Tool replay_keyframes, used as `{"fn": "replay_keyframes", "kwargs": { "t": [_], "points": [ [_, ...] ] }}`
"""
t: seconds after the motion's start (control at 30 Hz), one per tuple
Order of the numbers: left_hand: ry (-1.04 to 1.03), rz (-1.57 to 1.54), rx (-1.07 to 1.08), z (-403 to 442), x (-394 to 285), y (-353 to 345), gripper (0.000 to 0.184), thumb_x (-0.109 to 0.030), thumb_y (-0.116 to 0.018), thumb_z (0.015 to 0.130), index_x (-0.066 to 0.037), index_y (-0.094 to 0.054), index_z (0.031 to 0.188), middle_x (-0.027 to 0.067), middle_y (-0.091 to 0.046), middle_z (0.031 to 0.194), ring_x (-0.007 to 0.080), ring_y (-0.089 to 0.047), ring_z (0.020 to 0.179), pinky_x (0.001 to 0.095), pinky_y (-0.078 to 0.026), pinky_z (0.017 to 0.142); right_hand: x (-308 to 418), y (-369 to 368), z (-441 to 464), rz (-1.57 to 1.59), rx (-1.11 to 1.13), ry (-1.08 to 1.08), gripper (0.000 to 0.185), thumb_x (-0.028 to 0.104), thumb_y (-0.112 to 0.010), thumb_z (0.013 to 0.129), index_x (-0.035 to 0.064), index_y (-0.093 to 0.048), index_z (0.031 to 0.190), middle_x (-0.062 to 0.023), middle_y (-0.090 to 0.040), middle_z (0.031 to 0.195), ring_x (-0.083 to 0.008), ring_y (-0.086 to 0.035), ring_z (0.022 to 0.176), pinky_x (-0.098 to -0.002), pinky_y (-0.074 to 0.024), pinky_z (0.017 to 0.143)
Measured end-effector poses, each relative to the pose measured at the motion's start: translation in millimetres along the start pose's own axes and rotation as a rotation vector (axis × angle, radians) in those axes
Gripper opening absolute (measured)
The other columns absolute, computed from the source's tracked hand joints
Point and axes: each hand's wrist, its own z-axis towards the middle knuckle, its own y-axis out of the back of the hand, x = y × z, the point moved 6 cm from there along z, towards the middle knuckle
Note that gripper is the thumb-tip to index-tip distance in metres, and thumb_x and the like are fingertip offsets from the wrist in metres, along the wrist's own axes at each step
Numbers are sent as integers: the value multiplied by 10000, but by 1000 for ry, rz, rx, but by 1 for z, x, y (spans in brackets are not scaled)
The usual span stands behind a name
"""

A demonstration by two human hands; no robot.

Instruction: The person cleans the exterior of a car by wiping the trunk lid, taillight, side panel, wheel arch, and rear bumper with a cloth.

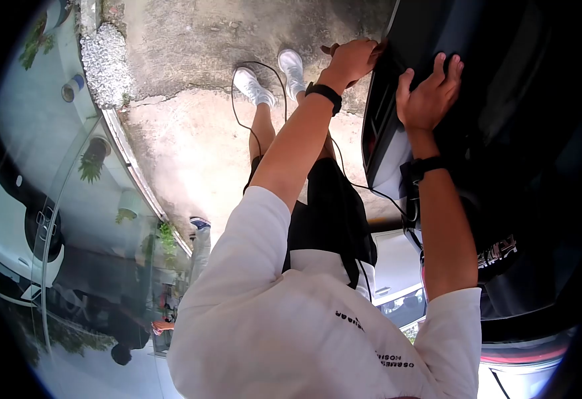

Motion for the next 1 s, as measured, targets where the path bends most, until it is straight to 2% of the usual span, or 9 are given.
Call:
{"fn": "replay_keyframes", "kwargs": {
  "t": [0.13,0.33,0.4,0.43,0.53,0.73,0.8,0.87,1.0],
  "points": [
    [-100,6,12,7,2,0,317,-68,-627,795,-12,-613,1107,184,-635,1081,392,-619,1013,465,-515,829,-1,1,-1,-11,15,-5,613,271,-639,824,0,-469,1348,-248,-418,1419,-431,-377,1345,-532,-344,1077],
    [64,-302,-29,12,47,-33,297,-81,-609,847,10,-621,1129,220,-646,1121,402,-622,1049,434,-506,877,-1,2,-1,-10,1,-13,624,271,-642,819,4,-463,1354,-235,-408,1432,-430,-382,1342,-537,-354,1067],
    [35,-439,184,29,62,-52,310,-70,-566,912,-8,-581,1215,197,-659,1122,300,-652,1055,372,-507,845,1,3,-2,-21,17,-3,625,268,-643,818,1,-464,1354,-232,-400,1446,-424,-371,1357,-533,-352,1071],
    [157,-452,310,28,38,-24,298,-200,-565,984,-3,-584,1207,151,-686,1070,251,-659,1005,347,-501,861,1,3,-2,-18,30,-12,625,267,-640,820,-1,-461,1356,-234,-391,1454,-420,-364,1366,-530,-343,1080],
    [247,-575,430,16,14,13,373,-324,-572,994,-9,-597,1192,154,-695,1044,251,-657,942,342,-495,845,-2,2,0,-4,38,-35,625,263,-629,830,-5,-451,1366,-242,-367,1474,-412,-335,1392,-528,-308,1107],
    [190,-479,198,4,34,-22,344,-287,-571,996,16,-612,1153,159,-697,1013,241,-650,907,352,-487,818,1,2,3,13,40,-33,615,251,-614,845,-9,-438,1374,-245,-361,1471,-419,-311,1398,-533,-283,1123],
    [203,-625,128,1,46,-50,311,-256,-573,998,18,-611,1139,136,-692,961,205,-628,876,339,-480,802,2,2,1,7,74,-64,628,247,-609,850,-10,-414,1389,-246,-345,1476,-420,-306,1399,-536,-273,1129],
    [248,-882,52,-11,55,-64,299,-266,-581,983,23,-613,1056,207,-671,925,294,-635,865,373,-473,787,3,4,-1,-3,86,-47,637,245,-608,850,-10,-402,1396,-244,-337,1481,-417,-299,1403,-537,-266,1133],
    [250,-816,-36,-12,37,-44,295,-263,-582,986,26,-609,1038,159,-668,922,243,-625,865,357,-468,781,4,1,0,-13,81,-49,654,240,-607,851,-11,-377,1409,-234,-324,1492,-411,-281,1412,-538,-250,1142]
  ]
}}
